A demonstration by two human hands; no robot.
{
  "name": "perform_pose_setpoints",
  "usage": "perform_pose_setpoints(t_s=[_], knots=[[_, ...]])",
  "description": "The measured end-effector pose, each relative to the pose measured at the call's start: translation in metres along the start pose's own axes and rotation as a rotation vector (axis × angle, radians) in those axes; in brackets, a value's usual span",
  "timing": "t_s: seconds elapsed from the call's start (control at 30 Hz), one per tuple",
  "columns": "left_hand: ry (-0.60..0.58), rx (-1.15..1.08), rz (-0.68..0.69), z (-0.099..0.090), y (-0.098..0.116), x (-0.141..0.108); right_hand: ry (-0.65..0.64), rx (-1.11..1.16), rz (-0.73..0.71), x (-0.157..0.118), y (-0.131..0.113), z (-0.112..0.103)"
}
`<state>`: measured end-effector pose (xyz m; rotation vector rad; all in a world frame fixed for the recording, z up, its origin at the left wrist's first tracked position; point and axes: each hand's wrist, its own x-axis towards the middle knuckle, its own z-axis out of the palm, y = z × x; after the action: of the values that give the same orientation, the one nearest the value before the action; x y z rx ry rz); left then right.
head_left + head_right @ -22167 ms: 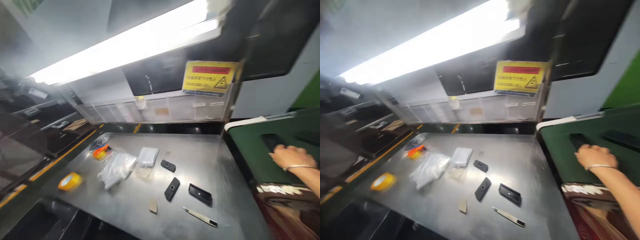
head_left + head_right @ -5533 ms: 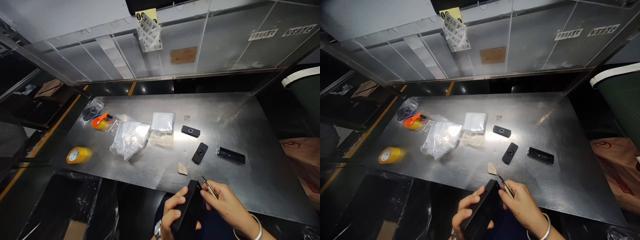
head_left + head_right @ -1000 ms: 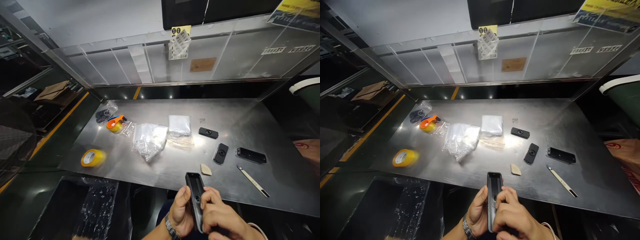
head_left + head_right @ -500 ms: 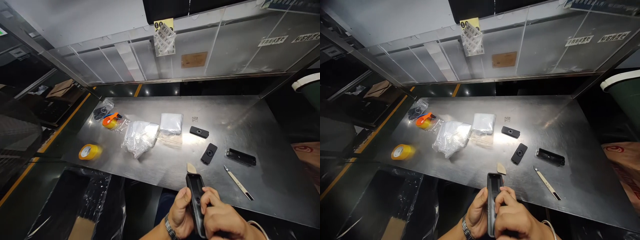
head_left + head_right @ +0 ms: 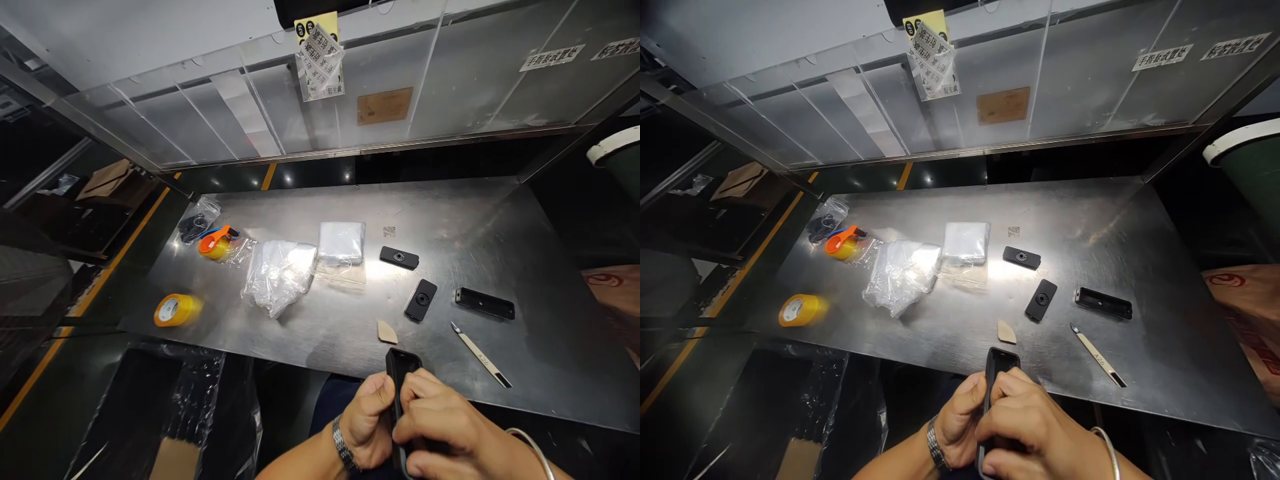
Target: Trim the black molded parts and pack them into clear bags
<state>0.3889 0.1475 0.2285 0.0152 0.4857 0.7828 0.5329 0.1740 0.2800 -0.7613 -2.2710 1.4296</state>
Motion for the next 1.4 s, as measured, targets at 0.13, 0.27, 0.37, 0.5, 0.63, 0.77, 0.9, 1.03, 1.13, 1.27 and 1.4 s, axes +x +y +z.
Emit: perform_pose_setpoints(t_s=[0.13, 0.27, 0.37, 0.5, 0.63, 0.77, 0.9, 1.03, 1.13, 1.27, 1.4], knots=[[-0.002, 0.022, -0.024, -0.004, 0.008, -0.006, 0.031, 0.059, 0.078, 0.010, 0.000, 0.010], [0.006, 0.023, -0.031, -0.007, 0.016, -0.011, 0.011, 0.112, 0.126, 0.018, 0.001, 0.016], [-0.026, 0.069, -0.051, -0.007, 0.022, -0.013, -0.027, 0.136, 0.169, 0.022, 0.000, 0.018], [-0.038, 0.060, -0.031, -0.008, 0.028, -0.015, 0.025, 0.129, 0.137, 0.027, -0.001, 0.020], [-0.039, 0.068, -0.047, -0.011, 0.031, -0.015, 0.021, 0.119, 0.149, 0.029, -0.001, 0.021], [-0.019, 0.045, -0.039, -0.015, 0.029, -0.016, 0.091, 0.086, 0.105, 0.029, 0.001, 0.026], [-0.021, 0.059, -0.038, -0.020, 0.025, -0.017, 0.386, 0.040, 0.150, 0.026, 0.012, 0.031], [-0.032, 0.110, -0.089, -0.022, 0.028, -0.016, 0.774, -0.014, 0.256, 0.018, 0.025, 0.029], [-0.019, 0.140, -0.078, -0.020, 0.033, -0.015, 0.815, 0.019, 0.376, 0.012, 0.031, 0.028], [-0.007, 0.119, 0.005, -0.021, 0.035, -0.015, 0.785, 0.134, 0.580, 0.006, 0.033, 0.033], [0.027, 0.073, 0.100, -0.027, 0.034, -0.015, 0.793, 0.214, 0.768, -0.004, 0.032, 0.042]])
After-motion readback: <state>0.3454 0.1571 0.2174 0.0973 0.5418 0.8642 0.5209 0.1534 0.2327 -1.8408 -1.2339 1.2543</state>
